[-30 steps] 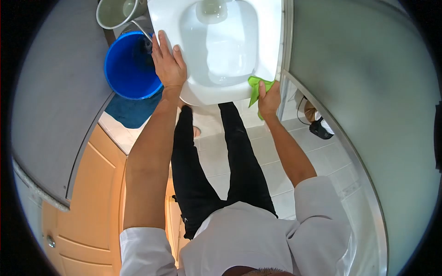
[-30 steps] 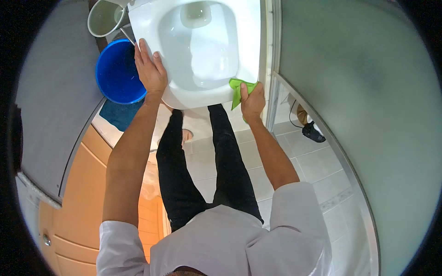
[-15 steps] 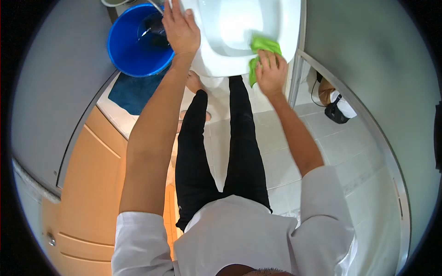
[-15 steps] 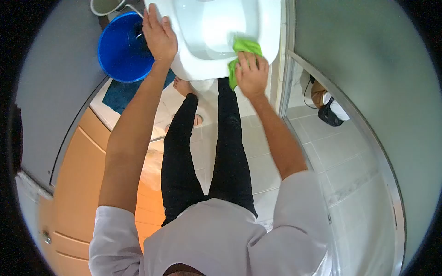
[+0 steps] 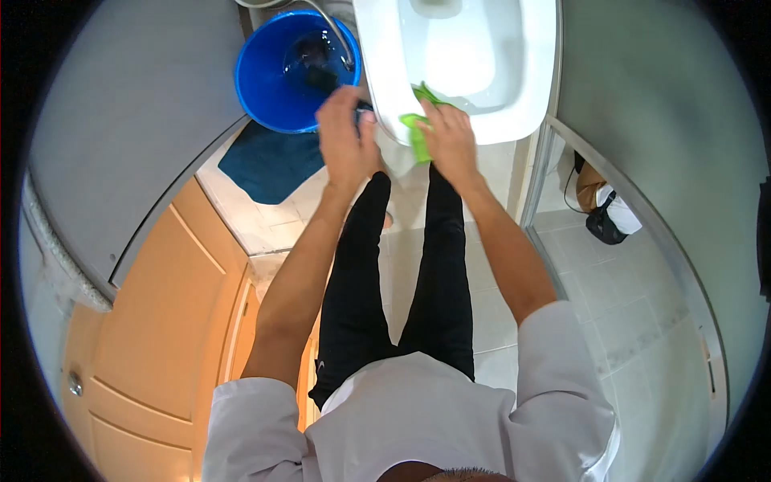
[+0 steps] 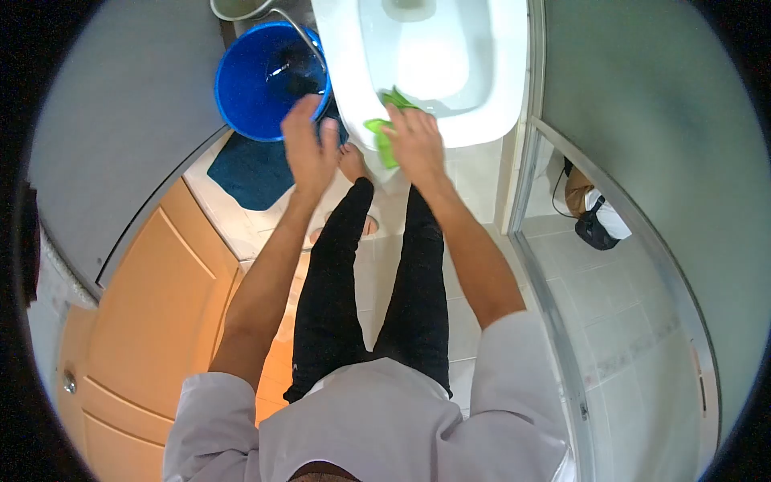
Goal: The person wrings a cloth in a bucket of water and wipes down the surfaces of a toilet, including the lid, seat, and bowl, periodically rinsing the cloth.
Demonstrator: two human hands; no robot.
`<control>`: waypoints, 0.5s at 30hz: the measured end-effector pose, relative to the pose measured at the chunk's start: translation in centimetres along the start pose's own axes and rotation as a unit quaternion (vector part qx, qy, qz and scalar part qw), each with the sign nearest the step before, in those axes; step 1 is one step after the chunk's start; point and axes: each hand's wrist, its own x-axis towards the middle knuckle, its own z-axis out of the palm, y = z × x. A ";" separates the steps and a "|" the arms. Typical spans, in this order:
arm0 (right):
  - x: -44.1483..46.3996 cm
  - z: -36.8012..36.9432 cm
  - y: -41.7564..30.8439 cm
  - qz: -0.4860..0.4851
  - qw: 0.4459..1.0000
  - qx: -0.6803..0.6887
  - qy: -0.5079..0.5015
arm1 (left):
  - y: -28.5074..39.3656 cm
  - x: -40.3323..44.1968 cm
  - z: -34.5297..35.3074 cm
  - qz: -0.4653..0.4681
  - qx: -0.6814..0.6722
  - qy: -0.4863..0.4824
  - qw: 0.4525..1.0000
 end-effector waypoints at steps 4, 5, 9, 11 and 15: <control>-0.6 -5.7 1.5 0.127 0.988 0.047 0.071 | 4.3 0.6 2.4 0.136 0.100 -0.185 0.968; -0.8 -7.4 1.0 0.212 0.967 0.071 0.120 | 4.5 0.0 4.3 0.137 0.103 -0.207 0.963; -3.3 -14.0 2.4 0.414 0.827 0.139 0.353 | 6.5 1.1 5.8 0.091 0.117 -0.333 0.931; -5.8 -15.8 4.2 0.435 0.769 0.155 0.442 | 8.2 1.9 3.6 0.105 0.114 -0.345 0.926; -10.2 -19.1 6.3 0.480 0.671 0.267 0.498 | 12.8 3.7 -2.5 0.154 0.102 -0.338 0.923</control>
